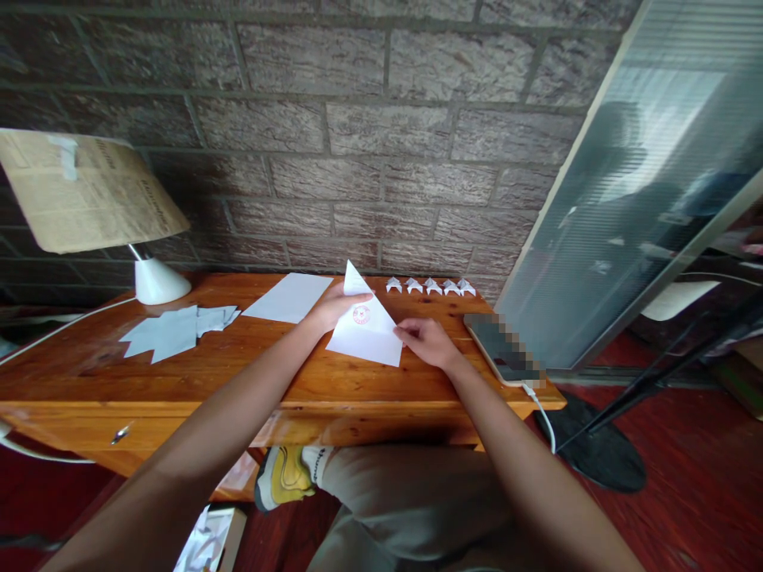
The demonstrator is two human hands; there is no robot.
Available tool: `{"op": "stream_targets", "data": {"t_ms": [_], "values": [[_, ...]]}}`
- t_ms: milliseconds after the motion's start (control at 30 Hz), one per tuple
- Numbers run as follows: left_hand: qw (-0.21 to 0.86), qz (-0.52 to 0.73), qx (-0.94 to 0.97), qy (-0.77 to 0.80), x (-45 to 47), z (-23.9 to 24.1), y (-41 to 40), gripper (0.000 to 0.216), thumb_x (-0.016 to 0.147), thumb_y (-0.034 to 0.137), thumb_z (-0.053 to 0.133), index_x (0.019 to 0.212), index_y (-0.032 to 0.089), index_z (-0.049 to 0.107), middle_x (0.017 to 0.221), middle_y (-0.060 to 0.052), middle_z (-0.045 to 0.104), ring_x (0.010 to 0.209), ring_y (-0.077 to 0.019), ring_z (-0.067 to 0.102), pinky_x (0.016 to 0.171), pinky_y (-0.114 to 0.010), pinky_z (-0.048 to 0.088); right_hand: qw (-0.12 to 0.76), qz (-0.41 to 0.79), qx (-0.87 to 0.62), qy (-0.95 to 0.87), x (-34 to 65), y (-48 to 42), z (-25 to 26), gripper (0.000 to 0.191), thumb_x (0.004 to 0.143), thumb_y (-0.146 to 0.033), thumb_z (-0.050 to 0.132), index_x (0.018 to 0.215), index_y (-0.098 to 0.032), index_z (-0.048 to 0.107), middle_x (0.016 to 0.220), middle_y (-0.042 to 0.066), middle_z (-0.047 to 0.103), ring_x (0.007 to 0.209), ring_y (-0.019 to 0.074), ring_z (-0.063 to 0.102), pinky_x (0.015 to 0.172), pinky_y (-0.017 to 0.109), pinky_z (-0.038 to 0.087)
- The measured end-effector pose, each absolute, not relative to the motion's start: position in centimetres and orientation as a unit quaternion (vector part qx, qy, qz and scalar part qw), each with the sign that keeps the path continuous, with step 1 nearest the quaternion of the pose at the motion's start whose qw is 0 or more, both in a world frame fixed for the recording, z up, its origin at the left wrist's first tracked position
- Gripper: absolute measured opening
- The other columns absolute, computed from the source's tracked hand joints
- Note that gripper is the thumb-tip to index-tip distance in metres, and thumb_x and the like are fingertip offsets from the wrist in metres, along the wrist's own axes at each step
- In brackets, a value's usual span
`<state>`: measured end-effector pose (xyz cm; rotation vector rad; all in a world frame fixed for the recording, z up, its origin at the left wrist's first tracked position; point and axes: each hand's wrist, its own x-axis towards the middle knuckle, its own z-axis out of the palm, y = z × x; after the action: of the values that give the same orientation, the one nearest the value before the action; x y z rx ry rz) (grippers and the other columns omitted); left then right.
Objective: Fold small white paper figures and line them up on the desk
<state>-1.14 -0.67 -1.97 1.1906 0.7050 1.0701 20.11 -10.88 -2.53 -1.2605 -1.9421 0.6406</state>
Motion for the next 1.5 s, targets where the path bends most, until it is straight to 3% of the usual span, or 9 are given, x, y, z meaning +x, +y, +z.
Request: {"op": "stream_targets", "data": {"t_ms": [133, 367, 567, 767, 900, 1067, 1167, 1333, 1500], "values": [[0.647, 0.444, 0.542, 0.301, -0.3, -1.4, -2.3, 0.068, 0.052, 0.023, 0.086, 0.116, 0.017, 0.063, 0.088, -0.006, 0.072, 0.066, -0.0190, 0.066, 0.062, -0.031, 0.051, 0.398, 0.264, -0.478, -0.737, 19.8, -10.9, -2.4, 0.032, 0.084, -0.045, 0.056, 0.094, -0.017, 0.069, 0.087, 0.004, 0.072, 0.075, 0.0173, 0.063, 0.069, 0.026, 0.048], [0.663, 0.404, 0.555, 0.299, 1.5, -1.4, -3.8, 0.045, 0.054, 0.030, 0.085, 0.094, 0.013, 0.071, 0.087, -0.009, 0.073, 0.068, -0.0199, 0.066, 0.066, -0.033, 0.050, 0.409, 0.294, -0.469, -0.725, 19.6, -11.0, -2.1, 0.036, 0.082, -0.049, 0.057, 0.081, -0.015, 0.069, 0.081, 0.005, 0.071, 0.071, 0.0168, 0.062, 0.064, 0.025, 0.047], [0.662, 0.398, 0.567, 0.285, 1.8, -1.4, -4.3, 0.067, 0.048, 0.022, 0.087, 0.111, 0.018, 0.066, 0.085, -0.006, 0.073, 0.066, -0.0183, 0.065, 0.066, -0.032, 0.049, 0.405, 0.293, -0.487, -0.716, 19.3, -10.6, -2.4, 0.037, 0.083, -0.050, 0.055, 0.086, -0.016, 0.070, 0.084, 0.005, 0.072, 0.074, 0.0177, 0.062, 0.063, 0.025, 0.046], [0.616, 0.487, 0.542, 0.299, 1.8, -1.5, -3.3, 0.040, 0.057, 0.037, 0.083, 0.086, 0.012, 0.072, 0.084, -0.008, 0.073, 0.066, -0.0157, 0.063, 0.062, -0.027, 0.046, 0.393, 0.324, -0.484, -0.712, 19.2, -10.7, -2.3, 0.038, 0.081, -0.051, 0.058, 0.081, -0.015, 0.069, 0.077, 0.004, 0.070, 0.065, 0.0150, 0.058, 0.056, 0.023, 0.042], [0.595, 0.530, 0.529, 0.292, 0.8, -1.6, -1.5, 0.041, 0.061, 0.043, 0.080, 0.088, 0.014, 0.072, 0.091, -0.009, 0.073, 0.065, -0.0142, 0.062, 0.059, -0.025, 0.045, 0.389, 0.368, -0.485, -0.691, 18.9, -11.1, -1.9, 0.039, 0.078, -0.052, 0.061, 0.076, -0.014, 0.067, 0.069, 0.002, 0.066, 0.058, 0.0120, 0.052, 0.051, 0.022, 0.038], [0.580, 0.586, 0.467, 0.320, -1.4, -1.1, 0.0, 0.034, 0.064, 0.039, 0.079, 0.087, 0.017, 0.068, 0.095, -0.009, 0.073, 0.089, -0.0177, 0.067, 0.074, -0.026, 0.048, 0.334, 0.441, -0.467, -0.690, 18.9, -11.9, -1.4, 0.040, 0.073, -0.053, 0.065, 0.076, -0.013, 0.067, 0.068, 0.002, 0.065, 0.057, 0.0115, 0.052, 0.049, 0.021, 0.036], [0.573, 0.589, 0.466, 0.328, -2.3, -0.7, 0.2, 0.033, 0.067, 0.039, 0.077, 0.089, 0.017, 0.067, 0.098, -0.010, 0.073, 0.092, -0.0174, 0.067, 0.076, -0.026, 0.047, 0.337, 0.451, -0.468, -0.681, 18.9, -12.1, -1.4, 0.041, 0.073, -0.053, 0.065, 0.077, -0.012, 0.067, 0.067, 0.001, 0.064, 0.056, 0.0106, 0.050, 0.048, 0.021, 0.035], [0.598, 0.536, 0.495, 0.331, -1.6, -0.4, -0.5, 0.050, 0.074, 0.061, 0.063, 0.090, 0.014, 0.069, 0.099, -0.015, 0.072, 0.088, -0.0219, 0.068, 0.074, -0.031, 0.049, 0.359, 0.429, -0.470, -0.683, 19.1, -11.8, -1.6, 0.040, 0.073, -0.053, 0.065, 0.075, -0.013, 0.066, 0.066, 0.001, 0.063, 0.056, 0.0107, 0.050, 0.048, 0.021, 0.035], [0.624, 0.498, 0.534, 0.279, -0.4, -0.7, -1.4, 0.042, 0.060, 0.041, 0.082, 0.091, 0.015, 0.070, 0.092, -0.010, 0.073, 0.084, -0.0190, 0.067, 0.078, -0.030, 0.050, 0.385, 0.413, -0.481, -0.671, 19.4, -11.7, -1.7, 0.039, 0.075, -0.052, 0.064, 0.078, -0.013, 0.066, 0.071, 0.003, 0.066, 0.059, 0.0120, 0.053, 0.049, 0.021, 0.038]]}}
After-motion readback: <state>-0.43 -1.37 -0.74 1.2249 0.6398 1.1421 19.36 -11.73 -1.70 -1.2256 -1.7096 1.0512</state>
